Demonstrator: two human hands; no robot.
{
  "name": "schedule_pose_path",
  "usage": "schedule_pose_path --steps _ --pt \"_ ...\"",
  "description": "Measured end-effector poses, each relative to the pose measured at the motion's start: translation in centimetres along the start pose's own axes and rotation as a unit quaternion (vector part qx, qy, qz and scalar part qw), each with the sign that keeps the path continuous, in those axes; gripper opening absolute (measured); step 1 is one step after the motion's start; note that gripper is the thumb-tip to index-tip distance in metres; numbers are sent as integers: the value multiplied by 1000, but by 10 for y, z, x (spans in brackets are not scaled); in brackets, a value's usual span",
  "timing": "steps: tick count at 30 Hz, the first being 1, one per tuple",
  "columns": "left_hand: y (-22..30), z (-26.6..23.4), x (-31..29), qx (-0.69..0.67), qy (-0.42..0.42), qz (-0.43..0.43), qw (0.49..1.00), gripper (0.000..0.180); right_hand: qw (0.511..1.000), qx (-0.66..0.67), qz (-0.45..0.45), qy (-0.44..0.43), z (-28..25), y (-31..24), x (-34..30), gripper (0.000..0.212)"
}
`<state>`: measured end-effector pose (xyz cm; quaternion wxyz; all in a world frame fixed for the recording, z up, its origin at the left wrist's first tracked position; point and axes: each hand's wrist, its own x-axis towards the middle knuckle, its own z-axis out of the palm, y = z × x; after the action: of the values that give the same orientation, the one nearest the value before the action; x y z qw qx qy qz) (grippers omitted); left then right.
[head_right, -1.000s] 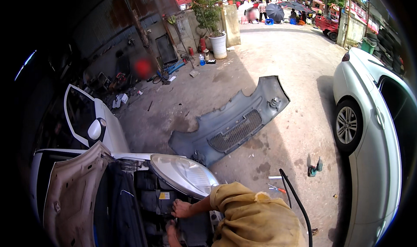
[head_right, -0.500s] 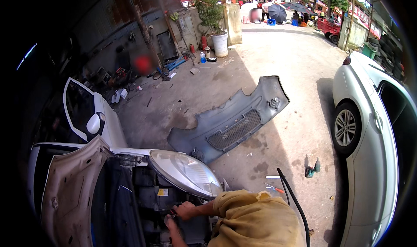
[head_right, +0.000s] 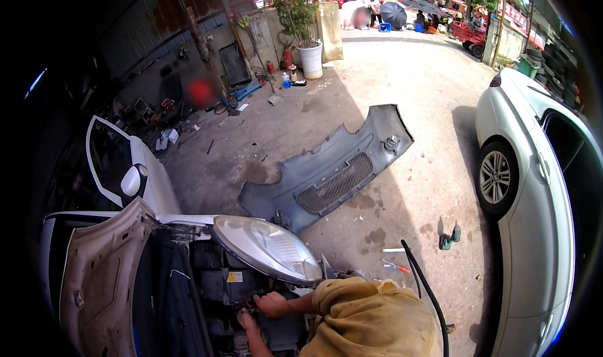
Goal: The person works on the front left headlight assembly of a white car with the hood open. They use a wrench to tighten bolts securing the headlight to the vehicle frame and manipulate the wiring harness connected to the back of the headlight. The person adjusts the headlight position and ensures the electrical connections are secure.
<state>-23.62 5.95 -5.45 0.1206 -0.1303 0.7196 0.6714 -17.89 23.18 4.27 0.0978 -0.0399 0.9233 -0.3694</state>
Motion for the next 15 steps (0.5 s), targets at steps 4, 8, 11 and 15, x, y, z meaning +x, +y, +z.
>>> schedule_pose_path --steps 4,8,11,15 --pt "10 5 -3 33 1 13 999 28 1000 3 6 22 4 2 -3 37" --pt "-2 0 5 14 5 3 1000 29 1000 -5 9 23 7 0 -3 37" --pt "-13 -8 11 19 0 19 1000 29 1000 -16 8 11 4 -2 -4 37" --pt "-20 -25 9 63 -12 36 997 29 995 -77 -27 -52 -3 -11 3 34"
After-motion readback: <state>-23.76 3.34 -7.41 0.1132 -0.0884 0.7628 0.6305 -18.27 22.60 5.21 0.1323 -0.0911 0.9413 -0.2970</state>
